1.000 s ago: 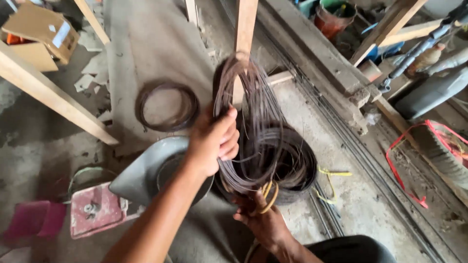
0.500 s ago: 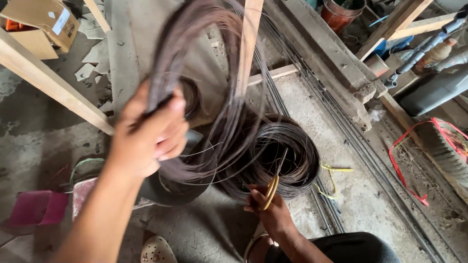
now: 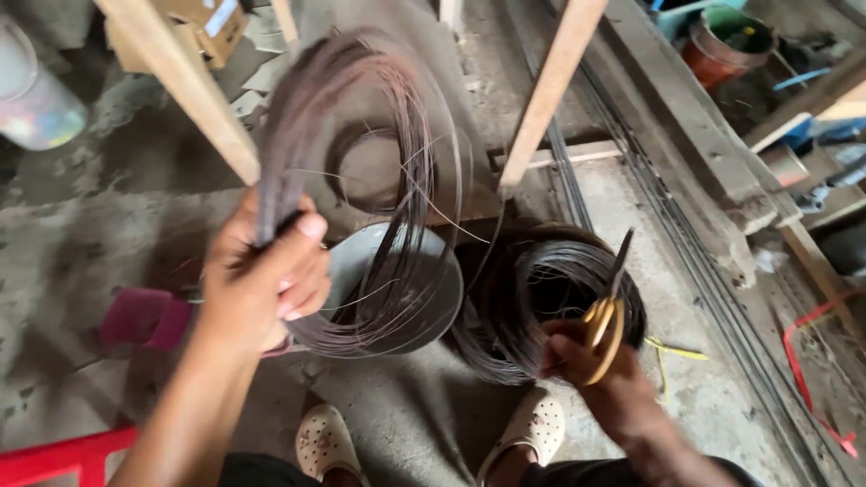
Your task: The person sits on the floor and uses yellow-handled shears to cut a bundle of dark wire held in the left hand. The person repeatedly cuts the wire into smaller loops and places them into a metal bowl on the floor.
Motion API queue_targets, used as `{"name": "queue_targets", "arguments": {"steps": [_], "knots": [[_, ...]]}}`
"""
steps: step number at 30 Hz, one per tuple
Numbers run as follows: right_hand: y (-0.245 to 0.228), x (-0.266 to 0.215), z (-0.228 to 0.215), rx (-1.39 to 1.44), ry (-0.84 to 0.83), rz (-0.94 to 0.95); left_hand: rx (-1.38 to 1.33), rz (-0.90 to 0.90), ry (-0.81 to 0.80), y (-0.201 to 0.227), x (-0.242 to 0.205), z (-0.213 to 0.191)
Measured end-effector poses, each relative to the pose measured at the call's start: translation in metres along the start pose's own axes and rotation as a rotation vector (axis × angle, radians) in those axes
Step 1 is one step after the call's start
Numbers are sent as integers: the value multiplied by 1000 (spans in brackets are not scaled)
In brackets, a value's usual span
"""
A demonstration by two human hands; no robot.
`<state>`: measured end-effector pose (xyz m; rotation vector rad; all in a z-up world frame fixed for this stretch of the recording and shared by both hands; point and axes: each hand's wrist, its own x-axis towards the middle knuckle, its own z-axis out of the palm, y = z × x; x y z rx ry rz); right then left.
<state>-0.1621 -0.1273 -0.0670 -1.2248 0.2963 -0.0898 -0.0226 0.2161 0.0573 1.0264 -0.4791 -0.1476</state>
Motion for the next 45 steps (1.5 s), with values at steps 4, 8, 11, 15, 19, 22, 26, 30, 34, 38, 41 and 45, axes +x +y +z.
{"name": "queue_targets", "arguments": {"steps": [4, 8, 11, 15, 19, 22, 26, 30, 34, 38, 41, 45], "knots": [[-62, 11, 38, -108, -66, 2, 24, 21, 48, -16, -11, -15], [-79, 30, 59, -280, 22, 49, 34, 52, 53, -24, -21, -26], [-66, 43, 75, -144, -76, -65, -164, 74, 45, -47, -22, -47], [-66, 51, 108, -216, -110, -113, -258, 5, 144, -65, -21, -65], [-49, 66, 111, -234, -161, -150, -143, 36, 261, -64, -19, -50], [-48, 70, 110, -271, -229, -123, -32, -64, 265, -53, -22, -41], [-39, 74, 110, -323, -295, -55, -7, -79, 326, -53, -30, -35], [-39, 72, 116, -419, -371, -96, 4, -30, 332, -47, -34, -36], [-36, 78, 113, -307, -389, -122, 36, 32, 270, -32, -31, -41], [-31, 79, 112, -277, -313, -109, 117, 74, 278, -26, -29, -45], [-33, 79, 117, -381, -279, -78, 208, 100, 278, -32, -32, -47], [-34, 78, 124, -602, -312, -114, 336, 105, 435, -46, -36, -47]]}}
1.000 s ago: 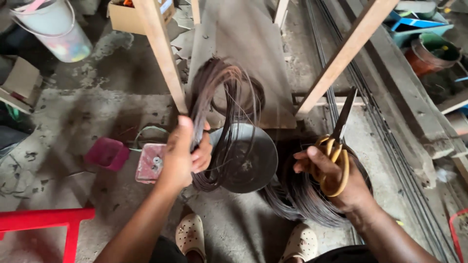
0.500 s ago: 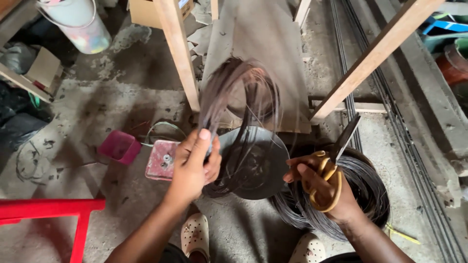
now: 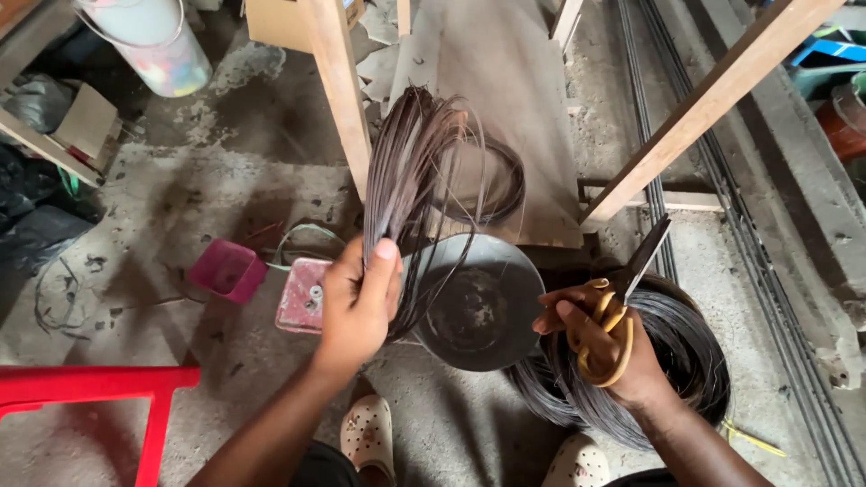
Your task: The person sits on the floor and uses yellow-handled shears to cut a bundle of dark wire held in the left hand. The person repeatedly cuts the wire into smaller loops and places them into a metal bowl on the floor.
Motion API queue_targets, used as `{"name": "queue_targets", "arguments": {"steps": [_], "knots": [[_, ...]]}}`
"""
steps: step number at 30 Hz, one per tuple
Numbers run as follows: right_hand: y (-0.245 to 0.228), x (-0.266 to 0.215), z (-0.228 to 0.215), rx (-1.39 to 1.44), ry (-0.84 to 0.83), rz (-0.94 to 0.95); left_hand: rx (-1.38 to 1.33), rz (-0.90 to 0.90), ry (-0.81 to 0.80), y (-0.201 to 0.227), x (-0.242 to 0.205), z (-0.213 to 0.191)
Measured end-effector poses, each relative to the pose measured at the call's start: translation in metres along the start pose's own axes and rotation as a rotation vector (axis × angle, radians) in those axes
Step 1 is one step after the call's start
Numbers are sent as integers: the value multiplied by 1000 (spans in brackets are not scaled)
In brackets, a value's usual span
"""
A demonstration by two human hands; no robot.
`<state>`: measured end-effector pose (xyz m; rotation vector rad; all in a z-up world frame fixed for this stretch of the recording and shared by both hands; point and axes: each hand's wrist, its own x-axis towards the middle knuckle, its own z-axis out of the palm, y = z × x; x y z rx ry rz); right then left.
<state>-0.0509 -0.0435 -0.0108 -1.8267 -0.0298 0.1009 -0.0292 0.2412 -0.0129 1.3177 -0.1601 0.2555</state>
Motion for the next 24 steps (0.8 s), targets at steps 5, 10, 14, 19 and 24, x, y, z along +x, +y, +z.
{"name": "queue_targets", "arguments": {"steps": [5, 10, 14, 19, 24], "knots": [[3, 5, 1, 28, -11, -12, 9, -53, 83, -11, 14, -9], [13, 8, 2, 28, -26, -36, 16, 6, 48, -26, 10, -11], [13, 8, 7, 103, -33, -7, 108, 116, 63, -40, 7, -7], [20, 15, 16, 260, -39, 120, 321, 191, 73, -51, 4, -3], [45, 26, 21, 536, -247, 59, 449, 192, 110, -52, 5, 3]]}}
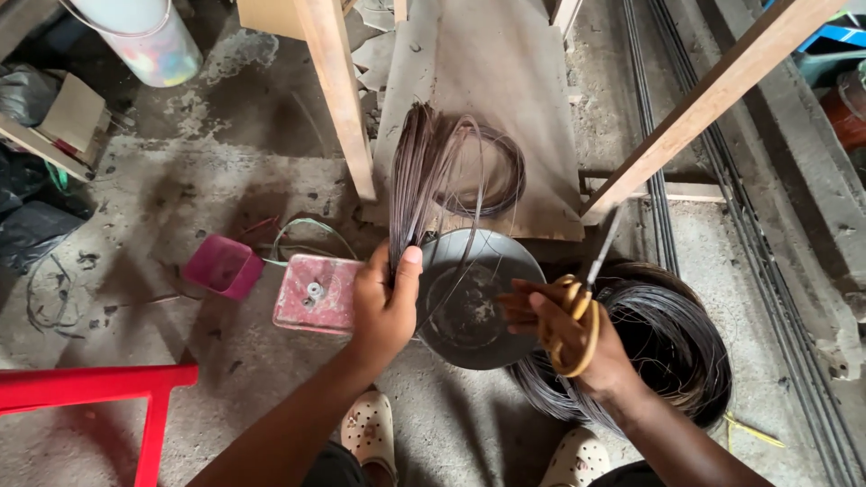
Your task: The person sits on the floor and uses yellow-handled shears to cut a bundle of dark wire held in the left hand. The person repeatedly cuts the wire into smaller loops and places them into a metal bowl on the floor.
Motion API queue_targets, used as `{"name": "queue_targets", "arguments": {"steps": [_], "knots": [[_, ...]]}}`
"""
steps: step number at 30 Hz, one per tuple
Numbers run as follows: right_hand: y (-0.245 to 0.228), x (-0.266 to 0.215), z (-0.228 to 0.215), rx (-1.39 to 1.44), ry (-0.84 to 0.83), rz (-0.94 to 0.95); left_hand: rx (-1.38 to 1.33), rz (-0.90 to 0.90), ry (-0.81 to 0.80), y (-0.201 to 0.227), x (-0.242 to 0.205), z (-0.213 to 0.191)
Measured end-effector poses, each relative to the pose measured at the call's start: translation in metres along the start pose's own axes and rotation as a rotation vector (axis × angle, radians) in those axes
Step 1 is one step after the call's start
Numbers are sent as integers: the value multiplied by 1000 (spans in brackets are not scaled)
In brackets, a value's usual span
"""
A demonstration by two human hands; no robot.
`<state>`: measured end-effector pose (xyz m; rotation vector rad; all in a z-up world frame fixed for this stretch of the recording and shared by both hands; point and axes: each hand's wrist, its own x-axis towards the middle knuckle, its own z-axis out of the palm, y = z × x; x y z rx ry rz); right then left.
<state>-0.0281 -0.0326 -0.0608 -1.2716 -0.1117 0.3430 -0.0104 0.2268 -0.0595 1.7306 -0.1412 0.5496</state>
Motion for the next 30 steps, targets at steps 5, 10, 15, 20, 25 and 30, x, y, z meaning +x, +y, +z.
{"name": "queue_targets", "arguments": {"steps": [5, 10, 15, 20, 25, 30], "knots": [[-2, 8, 40, 81, 174, 15, -15, 22, 35, 10, 5, 4], [-10, 18, 63, 140, 227, -29, -72, 19, 59, -5, -7, 14], [-26, 29, 78, 132, 175, -57, -72, 30, 5, -4, -12, 19], [3, 43, 62, 42, 271, -96, -30, 74, -11, 2, -14, 25], [12, 50, 64, 49, 339, -91, -17, 88, -37, 9, -13, 28], [7, 55, 75, 38, 341, -90, -17, 105, -88, 6, -13, 30]]}}
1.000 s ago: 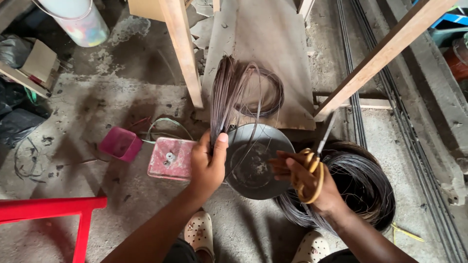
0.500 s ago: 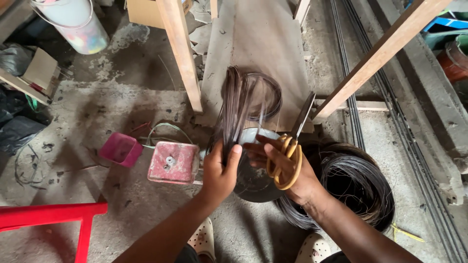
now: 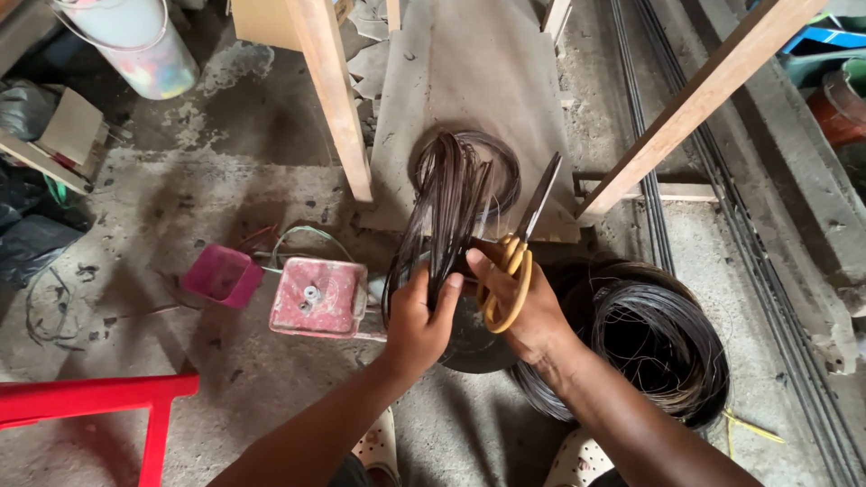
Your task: The person sits on the floor and uses yellow-handled shears to cut a bundle of dark wire held in the left hand. The person repeatedly cuts the wire into smaller loops and places them into a metal bowl on the floor.
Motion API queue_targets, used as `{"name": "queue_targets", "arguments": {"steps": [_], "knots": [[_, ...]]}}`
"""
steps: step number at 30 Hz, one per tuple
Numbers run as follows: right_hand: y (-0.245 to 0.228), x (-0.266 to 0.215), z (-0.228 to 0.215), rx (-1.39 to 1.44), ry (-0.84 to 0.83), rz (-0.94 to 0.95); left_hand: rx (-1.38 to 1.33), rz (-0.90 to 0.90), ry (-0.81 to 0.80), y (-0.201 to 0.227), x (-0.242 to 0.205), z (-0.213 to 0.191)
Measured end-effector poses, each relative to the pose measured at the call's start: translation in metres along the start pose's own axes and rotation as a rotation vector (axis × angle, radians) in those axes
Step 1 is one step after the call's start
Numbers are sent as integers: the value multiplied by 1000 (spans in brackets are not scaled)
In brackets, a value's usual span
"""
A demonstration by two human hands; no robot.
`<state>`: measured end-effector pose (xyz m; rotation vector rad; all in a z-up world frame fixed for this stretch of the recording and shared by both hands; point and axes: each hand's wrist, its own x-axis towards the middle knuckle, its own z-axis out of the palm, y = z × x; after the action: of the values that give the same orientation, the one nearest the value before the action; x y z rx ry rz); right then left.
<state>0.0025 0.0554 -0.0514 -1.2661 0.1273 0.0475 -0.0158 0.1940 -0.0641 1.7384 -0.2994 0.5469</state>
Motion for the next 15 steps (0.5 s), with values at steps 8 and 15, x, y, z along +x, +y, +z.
{"name": "queue_targets", "arguments": {"steps": [8, 15], "knots": [[-18, -3, 15, -47, -1, -31, -129, -89, -82, -29, -14, 5], [-18, 1, 16, -57, 38, -17, -184, -141, -121, -37, -18, 5]]}}
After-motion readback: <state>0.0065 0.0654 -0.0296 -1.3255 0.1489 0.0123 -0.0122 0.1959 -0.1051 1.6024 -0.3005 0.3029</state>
